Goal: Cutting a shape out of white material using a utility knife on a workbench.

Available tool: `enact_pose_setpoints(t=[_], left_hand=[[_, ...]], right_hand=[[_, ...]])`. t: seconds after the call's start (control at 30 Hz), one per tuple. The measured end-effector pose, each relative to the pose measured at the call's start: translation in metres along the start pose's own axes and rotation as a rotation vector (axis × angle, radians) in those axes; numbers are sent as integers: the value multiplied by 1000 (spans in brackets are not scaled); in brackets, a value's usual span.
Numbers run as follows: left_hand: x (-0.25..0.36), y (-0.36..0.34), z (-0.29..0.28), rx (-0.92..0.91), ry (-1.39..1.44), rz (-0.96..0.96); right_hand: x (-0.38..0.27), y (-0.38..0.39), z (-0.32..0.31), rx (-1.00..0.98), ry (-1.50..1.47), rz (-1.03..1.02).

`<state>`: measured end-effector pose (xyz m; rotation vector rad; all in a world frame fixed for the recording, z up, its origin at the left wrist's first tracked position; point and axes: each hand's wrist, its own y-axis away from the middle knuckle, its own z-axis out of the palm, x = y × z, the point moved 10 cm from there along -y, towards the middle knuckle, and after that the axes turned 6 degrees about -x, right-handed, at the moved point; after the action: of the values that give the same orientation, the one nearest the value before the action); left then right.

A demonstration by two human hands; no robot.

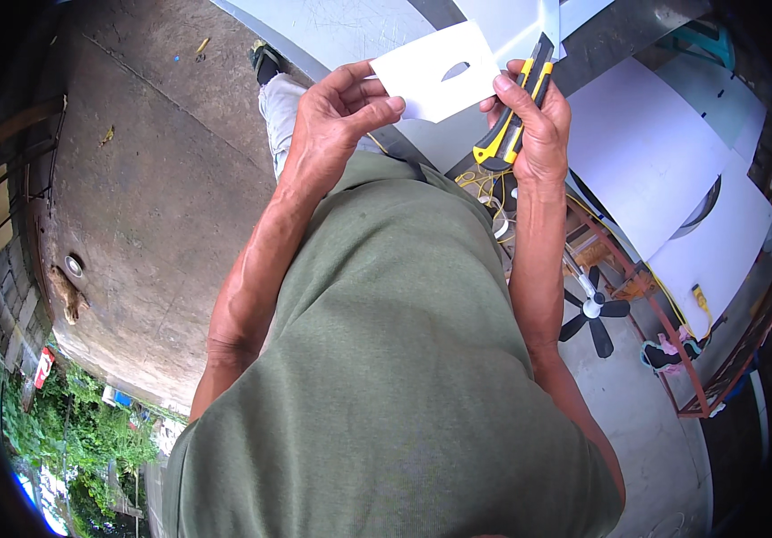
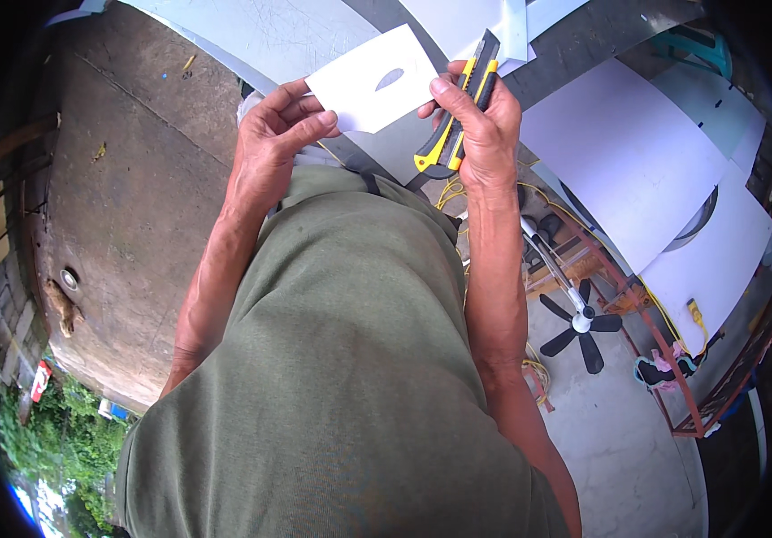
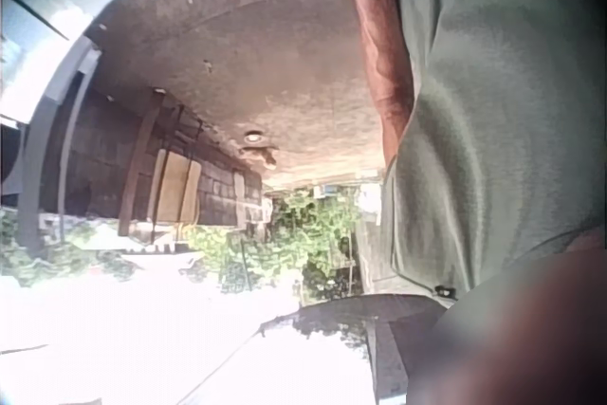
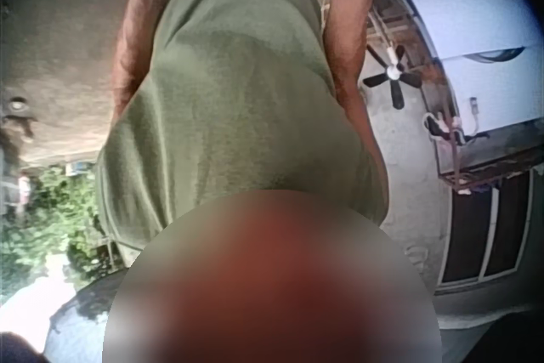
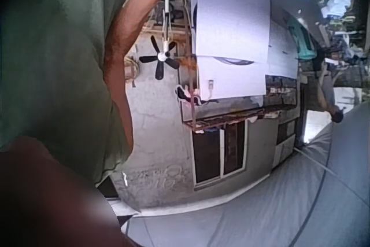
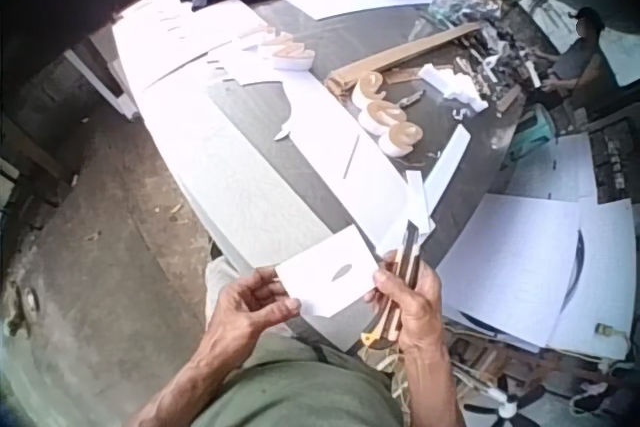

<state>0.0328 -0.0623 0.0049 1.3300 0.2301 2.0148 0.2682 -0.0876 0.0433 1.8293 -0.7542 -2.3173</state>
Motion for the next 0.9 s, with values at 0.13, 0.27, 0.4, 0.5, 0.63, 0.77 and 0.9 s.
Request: enact_pose_setpoints(t=[0.13, 0.27, 0.4, 0.5, 0.63, 0.77, 0.9], left_hand=[[4, 0, 7, -54, -39, 5], [12, 2, 8, -86, -13, 51], [10, 2, 10, -120, 54, 75], [5, 0, 5, -85, 52, 39], [-2, -5, -5, -28, 119, -48], [0, -8, -7, -81, 115, -85], [4, -5, -4, -90, 129, -97]], right_hand=[[-7, 6, 6, 0, -21, -9], [-10, 10, 8, 12, -41, 9], [-8, 15, 8, 38, -66, 40], [-18, 17, 14, 13, 9, -21], [-41, 23, 24, -19, 125, -242], [-46, 29, 43, -243, 281, -257], [-39, 32, 46, -246, 582, -286]])
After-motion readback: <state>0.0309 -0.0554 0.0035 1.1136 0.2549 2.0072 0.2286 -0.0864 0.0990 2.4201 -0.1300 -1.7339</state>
